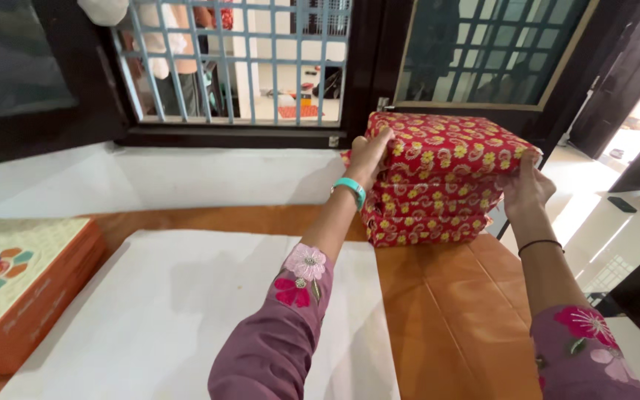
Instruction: The person wraps several small rectangular boxes with red floral-patterned wrapping paper on a table. They place each box on a sheet of paper, fold the paper around it, and secure the folds with tape, then stack the wrapped boxes to the side.
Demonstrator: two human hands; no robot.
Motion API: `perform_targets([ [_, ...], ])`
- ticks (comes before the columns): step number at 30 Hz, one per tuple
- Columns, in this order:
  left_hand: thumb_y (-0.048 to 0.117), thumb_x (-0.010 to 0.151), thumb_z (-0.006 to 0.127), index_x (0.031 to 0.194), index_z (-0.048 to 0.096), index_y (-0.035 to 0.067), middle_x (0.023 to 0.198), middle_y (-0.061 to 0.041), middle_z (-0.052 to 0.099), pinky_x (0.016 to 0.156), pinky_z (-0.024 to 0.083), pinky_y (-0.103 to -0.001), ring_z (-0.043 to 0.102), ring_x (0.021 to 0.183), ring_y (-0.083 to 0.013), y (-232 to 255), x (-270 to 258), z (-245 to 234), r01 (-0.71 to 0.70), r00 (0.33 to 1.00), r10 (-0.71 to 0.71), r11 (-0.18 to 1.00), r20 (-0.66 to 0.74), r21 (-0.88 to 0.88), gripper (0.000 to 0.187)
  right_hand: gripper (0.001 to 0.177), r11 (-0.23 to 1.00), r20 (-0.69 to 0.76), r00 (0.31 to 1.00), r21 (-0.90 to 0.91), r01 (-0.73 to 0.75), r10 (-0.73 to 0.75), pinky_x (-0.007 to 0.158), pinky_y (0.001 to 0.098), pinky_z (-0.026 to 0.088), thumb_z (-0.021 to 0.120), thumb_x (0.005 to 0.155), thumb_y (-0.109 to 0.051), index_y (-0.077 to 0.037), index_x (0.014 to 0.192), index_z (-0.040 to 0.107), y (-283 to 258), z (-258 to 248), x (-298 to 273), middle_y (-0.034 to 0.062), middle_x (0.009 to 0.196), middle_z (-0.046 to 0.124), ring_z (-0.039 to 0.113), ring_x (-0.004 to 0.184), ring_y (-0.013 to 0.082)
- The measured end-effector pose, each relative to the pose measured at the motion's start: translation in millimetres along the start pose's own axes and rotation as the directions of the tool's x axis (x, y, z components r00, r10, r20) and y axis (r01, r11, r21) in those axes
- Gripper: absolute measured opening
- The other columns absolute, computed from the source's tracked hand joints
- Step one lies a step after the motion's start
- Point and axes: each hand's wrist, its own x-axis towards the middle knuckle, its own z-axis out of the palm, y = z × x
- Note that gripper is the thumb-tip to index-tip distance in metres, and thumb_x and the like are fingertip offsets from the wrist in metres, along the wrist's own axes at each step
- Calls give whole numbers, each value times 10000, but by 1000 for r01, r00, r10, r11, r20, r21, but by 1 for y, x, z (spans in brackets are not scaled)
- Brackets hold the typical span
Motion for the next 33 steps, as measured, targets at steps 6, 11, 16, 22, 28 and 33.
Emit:
perform_targets([
  [6,583,892,545,1270,535,12,1234,-264,591,1054,413,-580,540,1211,-404,-8,16,5,41,987,72,743,-141,668,685,616,843,-139,986,-538,6,-95,646,281,626,772,942,-543,38,1129,688,-12,15,0,195,1131,697,709,848,209],
  [11,828,909,340,1498,326,-49,1470,-299,419,1086,273,-667,346,1379,-489,-7,-5,-2,35,966,211,457,-147,889,1056,650,623,-180,980,-777,-88,-87,725,363,599,729,948,-533,19,1265,599,-25,30,-4,224,1199,621,689,934,313],
  [16,762,915,418,1556,360,6,1445,-229,534,1110,370,-611,490,1373,-384,-9,-55,-47,47,993,89,258,-72,965,993,583,102,10,847,-992,75,-531,884,501,522,751,959,-285,70,1329,474,24,36,-45,285,1250,500,539,1115,440],
  [22,676,916,534,1523,427,114,1561,-132,448,1129,341,-592,412,1451,-330,-30,-163,-189,64,994,-77,-193,-80,979,834,900,-135,690,719,-707,694,86,1115,525,424,441,962,-643,15,1563,312,147,71,-304,300,1505,412,465,1345,457],
  [28,675,984,338,1560,360,356,1684,-66,234,1181,189,-675,204,1531,-395,-17,-264,-338,223,969,-45,-264,-243,938,658,852,-210,606,597,-587,781,525,1205,639,157,332,958,-733,-207,1613,192,123,105,-432,129,1688,129,109,1552,383],
  [33,615,992,357,1549,391,306,1679,-76,247,1184,161,-684,198,1534,-402,-11,-350,-390,323,946,33,-215,-323,922,638,830,-153,659,532,-543,825,532,1200,639,150,307,957,-727,-240,1620,199,124,98,-428,134,1697,125,105,1552,381],
])
